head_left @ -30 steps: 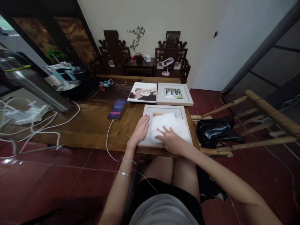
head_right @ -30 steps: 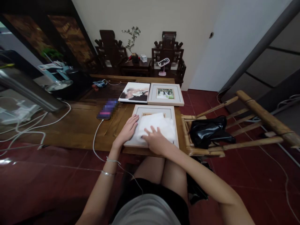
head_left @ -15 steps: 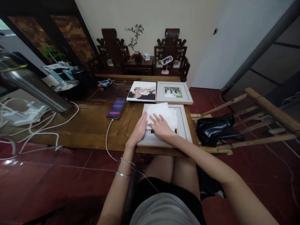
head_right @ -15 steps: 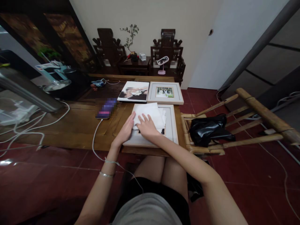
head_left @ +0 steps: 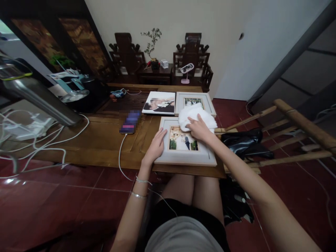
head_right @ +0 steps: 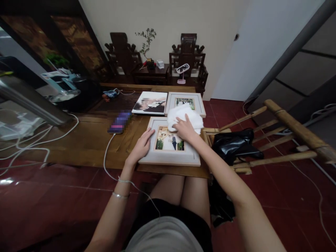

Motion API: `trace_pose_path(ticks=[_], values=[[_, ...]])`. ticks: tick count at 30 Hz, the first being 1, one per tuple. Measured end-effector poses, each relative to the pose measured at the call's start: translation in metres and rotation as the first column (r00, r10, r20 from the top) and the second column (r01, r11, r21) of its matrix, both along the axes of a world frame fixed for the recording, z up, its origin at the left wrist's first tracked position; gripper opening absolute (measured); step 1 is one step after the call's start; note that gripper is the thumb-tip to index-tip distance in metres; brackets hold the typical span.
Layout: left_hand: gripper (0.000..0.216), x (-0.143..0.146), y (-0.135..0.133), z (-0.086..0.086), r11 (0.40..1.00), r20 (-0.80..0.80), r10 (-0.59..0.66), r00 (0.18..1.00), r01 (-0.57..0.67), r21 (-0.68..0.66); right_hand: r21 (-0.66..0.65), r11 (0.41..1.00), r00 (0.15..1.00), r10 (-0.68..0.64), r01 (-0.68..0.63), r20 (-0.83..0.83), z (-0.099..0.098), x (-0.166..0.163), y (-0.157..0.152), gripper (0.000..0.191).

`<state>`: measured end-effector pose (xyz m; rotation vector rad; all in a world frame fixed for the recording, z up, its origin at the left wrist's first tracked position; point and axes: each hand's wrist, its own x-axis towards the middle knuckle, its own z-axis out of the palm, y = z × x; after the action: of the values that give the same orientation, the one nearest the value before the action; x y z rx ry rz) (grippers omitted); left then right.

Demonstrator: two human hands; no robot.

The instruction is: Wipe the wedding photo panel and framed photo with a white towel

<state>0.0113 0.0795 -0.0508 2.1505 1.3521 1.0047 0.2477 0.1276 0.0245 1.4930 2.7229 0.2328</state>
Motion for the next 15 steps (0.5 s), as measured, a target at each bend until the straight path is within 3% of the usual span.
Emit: trace_pose_path(ticks=[4,9,15], values=[[0.049,0.000,0.002,-0.002,0.999,0.012,-0.023,1.000,0.022,0.043,-0.029,0.991,0.988,-0.129,0.132,0.087,0.010,0.036,-0.018,0.046],[0.052,0.001,0.003,-0.004,0.999,0.000,-0.024,1.000,0.024,0.043,-0.072,0.996,0.996,-0.047,0.052,0.073,0.010,0.040,-0.077,0.044],[0.052,0.001,0.003,-0.006,0.998,-0.008,-0.033,0.999,0.033,0.049,-0.307,0.951,0.997,-0.006,-0.018,-0.075,0.030,0.039,-0.160,0.053]])
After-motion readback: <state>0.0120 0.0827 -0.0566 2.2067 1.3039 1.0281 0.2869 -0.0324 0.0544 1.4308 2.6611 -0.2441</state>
